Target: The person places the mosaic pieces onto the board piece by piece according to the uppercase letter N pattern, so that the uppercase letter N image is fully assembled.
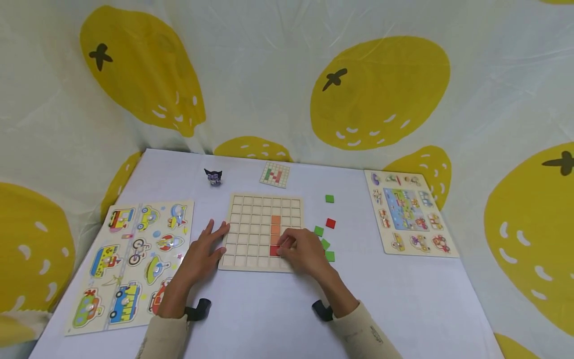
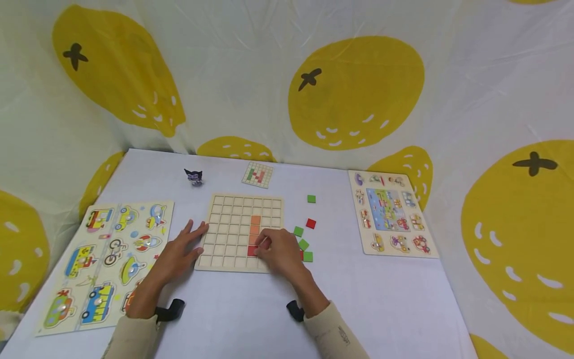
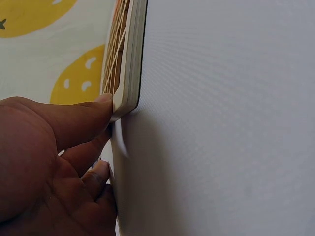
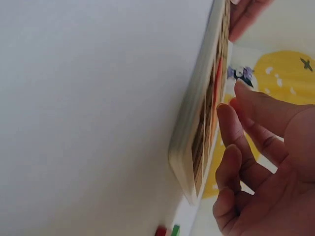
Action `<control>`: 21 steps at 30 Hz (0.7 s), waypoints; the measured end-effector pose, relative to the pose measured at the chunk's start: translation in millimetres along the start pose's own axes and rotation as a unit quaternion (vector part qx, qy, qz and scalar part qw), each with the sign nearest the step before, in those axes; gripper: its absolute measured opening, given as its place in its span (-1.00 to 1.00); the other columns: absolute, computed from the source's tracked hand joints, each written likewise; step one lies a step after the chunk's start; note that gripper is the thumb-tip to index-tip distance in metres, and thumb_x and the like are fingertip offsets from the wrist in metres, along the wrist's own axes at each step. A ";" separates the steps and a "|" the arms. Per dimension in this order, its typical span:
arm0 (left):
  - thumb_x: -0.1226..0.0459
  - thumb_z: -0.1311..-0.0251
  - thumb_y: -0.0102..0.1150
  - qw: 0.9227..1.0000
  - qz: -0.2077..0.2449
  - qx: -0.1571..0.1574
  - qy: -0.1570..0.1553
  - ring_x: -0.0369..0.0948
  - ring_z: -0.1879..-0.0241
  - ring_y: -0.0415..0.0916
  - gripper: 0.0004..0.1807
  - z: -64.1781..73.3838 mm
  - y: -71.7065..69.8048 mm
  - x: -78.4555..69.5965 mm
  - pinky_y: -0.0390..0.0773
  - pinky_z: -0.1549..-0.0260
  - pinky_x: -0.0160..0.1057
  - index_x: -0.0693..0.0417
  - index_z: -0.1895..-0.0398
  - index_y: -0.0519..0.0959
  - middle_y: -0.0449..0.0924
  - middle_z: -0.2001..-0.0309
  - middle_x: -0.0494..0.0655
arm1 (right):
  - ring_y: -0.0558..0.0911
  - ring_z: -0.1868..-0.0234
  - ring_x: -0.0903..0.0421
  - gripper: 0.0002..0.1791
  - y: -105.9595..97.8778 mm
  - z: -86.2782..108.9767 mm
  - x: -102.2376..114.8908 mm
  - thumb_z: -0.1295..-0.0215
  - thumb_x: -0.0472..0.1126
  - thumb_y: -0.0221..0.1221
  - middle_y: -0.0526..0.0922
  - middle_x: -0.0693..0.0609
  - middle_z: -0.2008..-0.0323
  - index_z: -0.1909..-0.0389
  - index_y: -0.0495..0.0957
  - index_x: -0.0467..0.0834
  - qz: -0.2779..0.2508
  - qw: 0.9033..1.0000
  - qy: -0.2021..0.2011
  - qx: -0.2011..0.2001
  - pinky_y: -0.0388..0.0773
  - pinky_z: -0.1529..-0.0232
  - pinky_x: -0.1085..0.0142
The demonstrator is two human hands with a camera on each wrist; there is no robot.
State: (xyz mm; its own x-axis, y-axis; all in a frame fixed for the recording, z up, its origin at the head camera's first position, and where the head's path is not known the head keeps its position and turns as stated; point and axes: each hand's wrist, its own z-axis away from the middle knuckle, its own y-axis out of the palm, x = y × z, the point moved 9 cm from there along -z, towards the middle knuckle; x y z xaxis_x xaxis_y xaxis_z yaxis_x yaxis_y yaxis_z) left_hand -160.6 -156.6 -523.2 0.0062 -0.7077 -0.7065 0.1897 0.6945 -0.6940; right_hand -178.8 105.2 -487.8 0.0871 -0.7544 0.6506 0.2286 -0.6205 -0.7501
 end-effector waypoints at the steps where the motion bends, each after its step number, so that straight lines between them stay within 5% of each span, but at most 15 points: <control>1: 0.35 -0.45 0.22 1.000 0.000 0.000 0.000 0.45 -0.64 -0.08 -0.26 0.0 0.2 0.0 0.06 -0.51 0.49 -0.09 -0.66 0.29 -0.14 -0.73 0.28 | 0.55 0.25 0.12 -0.90 -2.7 0.8 -2.1 -0.27 -0.20 0.47 0.66 0.18 0.47 0.27 0.75 0.05 -0.005 1.000 0.003 -0.001 0.47 0.30 0.27; 12: 0.35 -0.45 0.22 1.000 -0.003 -0.003 0.003 0.42 -0.65 -0.08 -0.26 0.4 0.4 2.1 0.06 -0.52 0.49 -0.09 -0.66 0.29 -0.15 -0.73 0.27 | 0.56 0.25 0.07 -0.74 -36.9 18.4 -36.7 -0.14 -0.30 0.55 0.73 0.15 0.34 0.17 0.78 0.01 -0.025 0.999 0.024 -0.028 0.50 0.20 0.27; 21: 0.34 -0.45 0.22 1.000 0.000 -0.002 0.005 0.41 -0.65 -0.08 -0.27 0.6 0.1 1.2 0.06 -0.53 0.48 -0.09 -0.66 0.29 -0.15 -0.73 0.26 | 0.56 0.17 0.05 -0.69 -55.0 29.0 -71.5 -0.07 -0.31 0.59 0.78 0.10 0.27 0.17 0.79 -0.01 0.017 0.997 0.064 -0.050 0.49 0.10 0.21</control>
State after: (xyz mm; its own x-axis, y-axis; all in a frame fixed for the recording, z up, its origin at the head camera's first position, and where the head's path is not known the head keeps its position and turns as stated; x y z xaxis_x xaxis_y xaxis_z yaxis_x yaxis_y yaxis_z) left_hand -160.0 -157.5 -524.1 -0.0033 -0.7062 -0.7080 0.1864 0.6952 -0.6942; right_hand -169.5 199.4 -489.6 -0.0325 -0.7926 0.6089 0.1299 -0.6074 -0.7837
